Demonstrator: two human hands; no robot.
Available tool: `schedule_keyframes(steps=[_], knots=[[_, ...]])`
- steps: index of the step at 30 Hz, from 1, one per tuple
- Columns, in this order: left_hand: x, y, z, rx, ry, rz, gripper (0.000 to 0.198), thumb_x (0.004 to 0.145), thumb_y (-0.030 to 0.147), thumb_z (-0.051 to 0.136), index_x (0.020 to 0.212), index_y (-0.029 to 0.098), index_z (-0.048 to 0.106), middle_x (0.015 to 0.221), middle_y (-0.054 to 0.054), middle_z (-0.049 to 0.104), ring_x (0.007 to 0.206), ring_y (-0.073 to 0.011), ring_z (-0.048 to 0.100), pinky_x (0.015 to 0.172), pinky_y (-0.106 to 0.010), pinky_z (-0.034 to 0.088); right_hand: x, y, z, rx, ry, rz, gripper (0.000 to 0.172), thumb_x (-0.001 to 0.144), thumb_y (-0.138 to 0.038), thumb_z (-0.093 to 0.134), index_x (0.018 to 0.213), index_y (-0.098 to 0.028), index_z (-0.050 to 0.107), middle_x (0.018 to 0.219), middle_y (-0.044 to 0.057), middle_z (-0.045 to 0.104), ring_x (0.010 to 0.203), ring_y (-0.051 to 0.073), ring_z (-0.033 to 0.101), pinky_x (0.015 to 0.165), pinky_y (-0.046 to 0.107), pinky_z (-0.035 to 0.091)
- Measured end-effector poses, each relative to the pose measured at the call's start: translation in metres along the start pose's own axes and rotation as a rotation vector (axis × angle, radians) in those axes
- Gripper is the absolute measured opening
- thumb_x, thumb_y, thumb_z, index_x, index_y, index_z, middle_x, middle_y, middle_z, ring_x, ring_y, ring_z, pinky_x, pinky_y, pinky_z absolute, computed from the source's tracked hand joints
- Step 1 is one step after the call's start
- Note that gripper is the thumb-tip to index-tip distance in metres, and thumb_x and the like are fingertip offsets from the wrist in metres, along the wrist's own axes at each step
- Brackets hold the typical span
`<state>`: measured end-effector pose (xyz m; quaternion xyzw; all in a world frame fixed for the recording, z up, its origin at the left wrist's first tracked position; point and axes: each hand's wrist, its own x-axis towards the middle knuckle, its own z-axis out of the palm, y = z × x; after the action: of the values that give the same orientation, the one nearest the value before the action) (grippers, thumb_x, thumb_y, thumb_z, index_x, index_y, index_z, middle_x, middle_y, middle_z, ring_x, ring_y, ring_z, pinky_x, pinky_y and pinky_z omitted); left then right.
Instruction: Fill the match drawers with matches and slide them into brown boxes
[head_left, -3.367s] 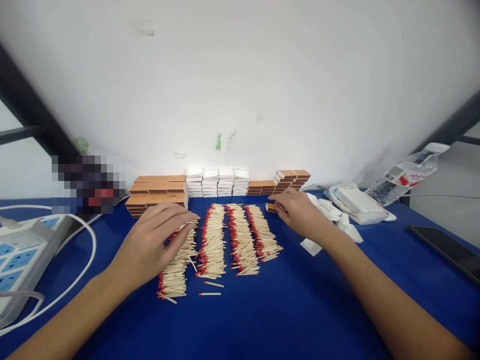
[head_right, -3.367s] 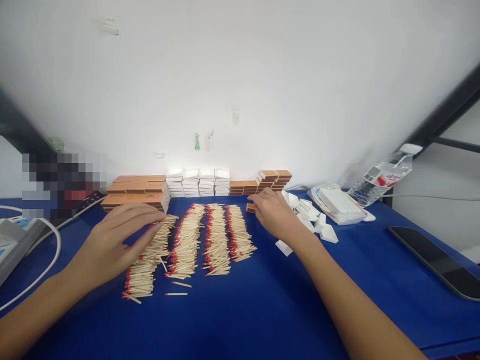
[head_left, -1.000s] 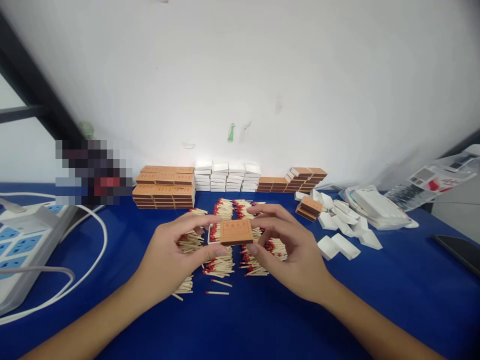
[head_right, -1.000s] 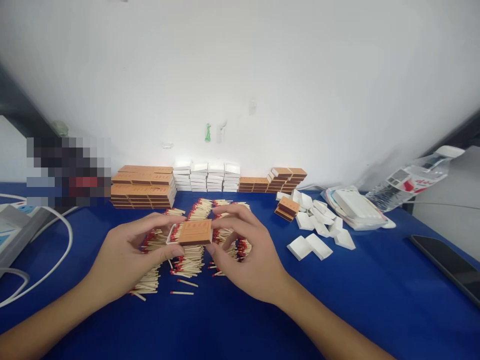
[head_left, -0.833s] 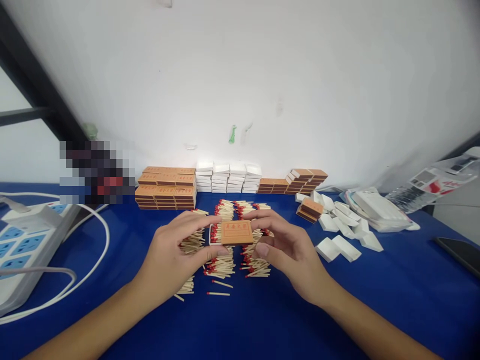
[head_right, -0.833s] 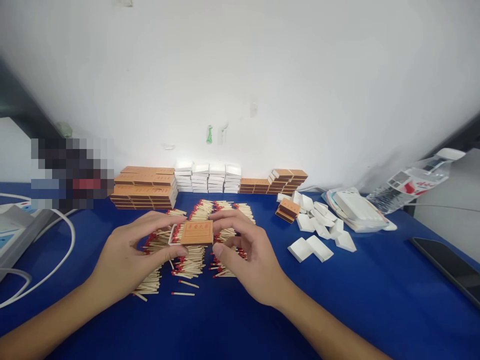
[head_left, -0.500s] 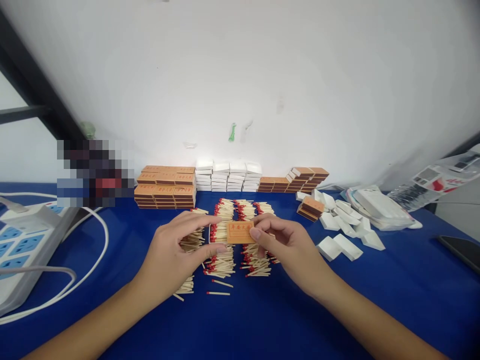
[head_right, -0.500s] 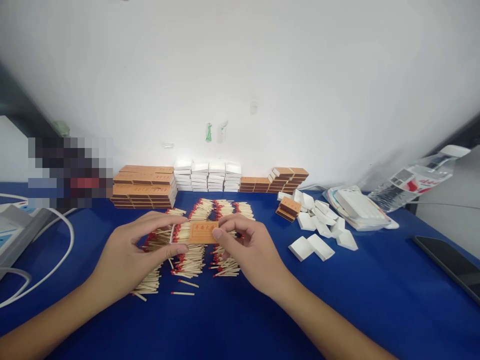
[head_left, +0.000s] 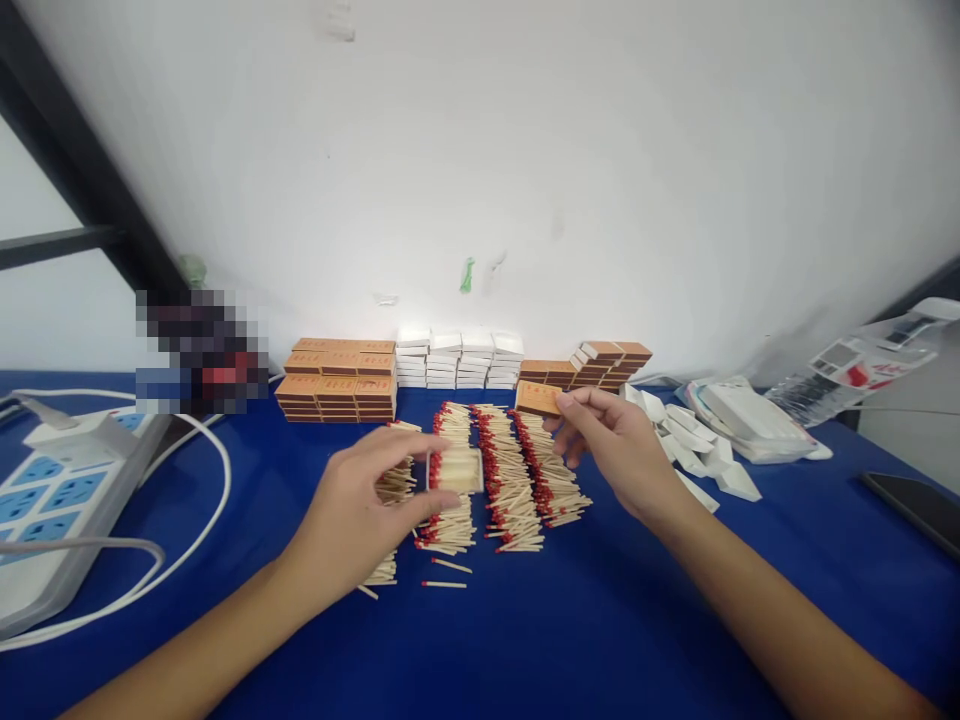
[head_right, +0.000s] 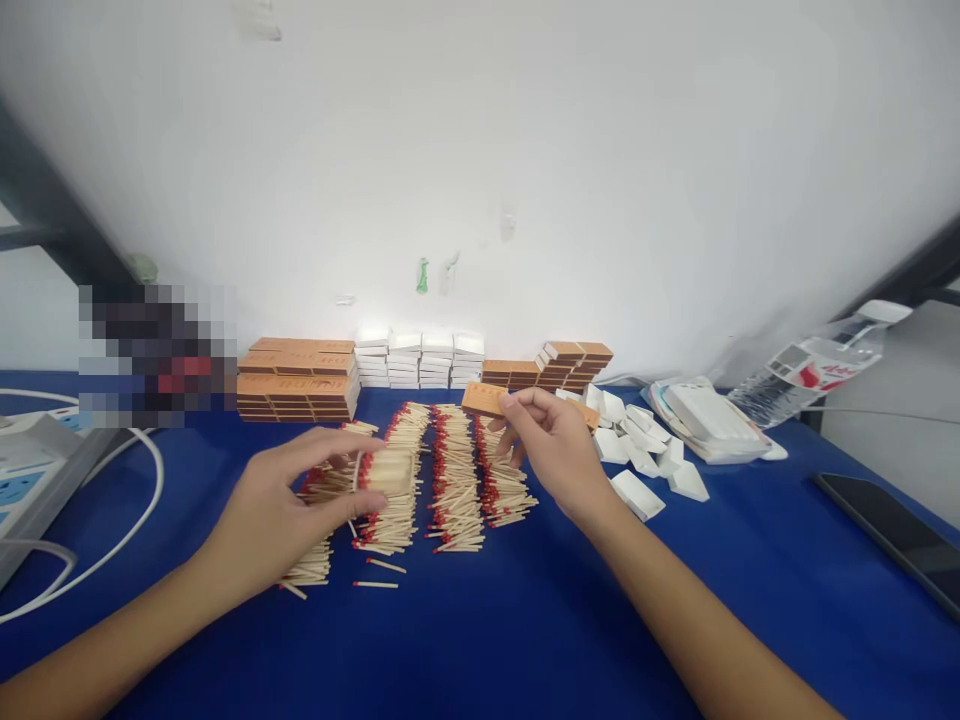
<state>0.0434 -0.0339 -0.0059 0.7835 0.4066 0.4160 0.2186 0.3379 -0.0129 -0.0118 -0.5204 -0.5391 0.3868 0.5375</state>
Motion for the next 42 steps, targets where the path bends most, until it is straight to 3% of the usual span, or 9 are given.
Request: schedule_keyframes(steps=[4, 9, 13, 16, 21, 25, 29, 35, 42], knots=[[-0.008, 0.008, 0.005, -0.117, -0.190, 0.071, 0.040, 0.078, 0.034, 0.093, 0.115, 0.028, 0.078, 0.111, 0.001, 0.079, 0.101, -0.0180, 0.073, 0.094, -0.029, 0.056, 0.004, -0.020, 0.030, -0.009, -0.144, 0.046, 0.040, 0.086, -0.059, 0.078, 0.086, -0.020, 0.067, 0.083, 0.007, 0.077, 0.060, 0.015, 0.066, 0.043, 0.023, 0.049], [-0.016, 0.012, 0.012, -0.168, -0.273, 0.084, 0.043, 0.076, 0.036, 0.094, 0.115, 0.028, 0.077, 0.109, 0.000, 0.077, 0.101, -0.0186, 0.072, 0.093, -0.030, 0.055, 0.029, -0.048, 0.101, -0.026, -0.357, 0.140, 0.023, 0.091, -0.038, 0.077, 0.087, -0.019, 0.064, 0.089, 0.010, 0.081, 0.061, 0.014, 0.068, 0.042, 0.021, 0.048], [-0.015, 0.009, 0.012, -0.161, -0.334, 0.101, 0.042, 0.077, 0.035, 0.093, 0.115, 0.026, 0.077, 0.104, -0.001, 0.076, 0.094, -0.0188, 0.070, 0.086, -0.030, 0.055, 0.057, -0.049, 0.153, -0.089, -0.361, 0.161, 0.013, 0.096, -0.022, 0.067, 0.088, -0.020, 0.056, 0.086, 0.009, 0.081, 0.057, 0.012, 0.067, 0.040, 0.021, 0.043], [-0.013, 0.006, 0.011, -0.133, -0.342, 0.085, 0.044, 0.075, 0.033, 0.094, 0.115, 0.026, 0.078, 0.100, -0.001, 0.075, 0.091, -0.0194, 0.069, 0.082, -0.030, 0.054, 0.070, -0.041, 0.174, -0.157, -0.325, 0.137, 0.017, 0.094, -0.020, 0.066, 0.092, -0.023, 0.049, 0.078, 0.005, 0.079, 0.051, 0.013, 0.064, 0.040, 0.023, 0.039], [-0.012, 0.003, 0.007, -0.142, -0.320, 0.091, 0.042, 0.076, 0.033, 0.094, 0.113, 0.025, 0.078, 0.096, -0.001, 0.074, 0.087, -0.0188, 0.068, 0.079, -0.030, 0.054, 0.075, -0.030, 0.176, -0.288, -0.258, 0.043, 0.023, 0.091, -0.026, 0.069, 0.094, -0.024, 0.047, 0.062, -0.003, 0.069, 0.054, 0.016, 0.062, 0.053, 0.027, 0.040], [-0.012, 0.004, 0.006, -0.142, -0.325, 0.109, 0.043, 0.077, 0.034, 0.093, 0.115, 0.024, 0.077, 0.100, -0.003, 0.075, 0.090, -0.0202, 0.069, 0.082, -0.031, 0.054, 0.068, -0.033, 0.171, -0.532, -0.181, -0.231, 0.023, 0.092, -0.039, 0.068, 0.097, -0.024, 0.051, 0.073, -0.001, 0.068, 0.069, 0.019, 0.062, 0.061, 0.030, 0.038], [-0.012, 0.004, 0.006, -0.135, -0.329, 0.118, 0.042, 0.075, 0.033, 0.094, 0.113, 0.023, 0.077, 0.096, -0.002, 0.074, 0.085, -0.0185, 0.068, 0.078, -0.029, 0.053, 0.064, -0.038, 0.173, -0.717, -0.259, -0.447, 0.032, 0.089, -0.043, 0.073, 0.103, -0.022, 0.055, 0.076, 0.000, 0.067, 0.072, 0.020, 0.059, 0.061, 0.032, 0.033], [-0.011, 0.005, 0.006, -0.123, -0.329, 0.122, 0.042, 0.076, 0.029, 0.094, 0.113, 0.023, 0.077, 0.095, -0.001, 0.072, 0.086, -0.0181, 0.067, 0.078, -0.029, 0.053, 0.070, -0.035, 0.175, -0.800, -0.282, -0.464, 0.027, 0.090, -0.034, 0.071, 0.108, -0.020, 0.056, 0.078, 0.001, 0.067, 0.076, 0.021, 0.059, 0.063, 0.033, 0.032], [-0.011, 0.004, 0.005, -0.116, -0.330, 0.127, 0.042, 0.076, 0.031, 0.093, 0.114, 0.023, 0.077, 0.096, -0.002, 0.073, 0.085, -0.0183, 0.068, 0.077, -0.029, 0.054, 0.067, -0.034, 0.178, -0.871, -0.307, -0.505, 0.042, 0.088, -0.038, 0.077, 0.117, -0.019, 0.052, 0.092, 0.006, 0.070, 0.081, 0.023, 0.060, 0.062, 0.033, 0.031]])
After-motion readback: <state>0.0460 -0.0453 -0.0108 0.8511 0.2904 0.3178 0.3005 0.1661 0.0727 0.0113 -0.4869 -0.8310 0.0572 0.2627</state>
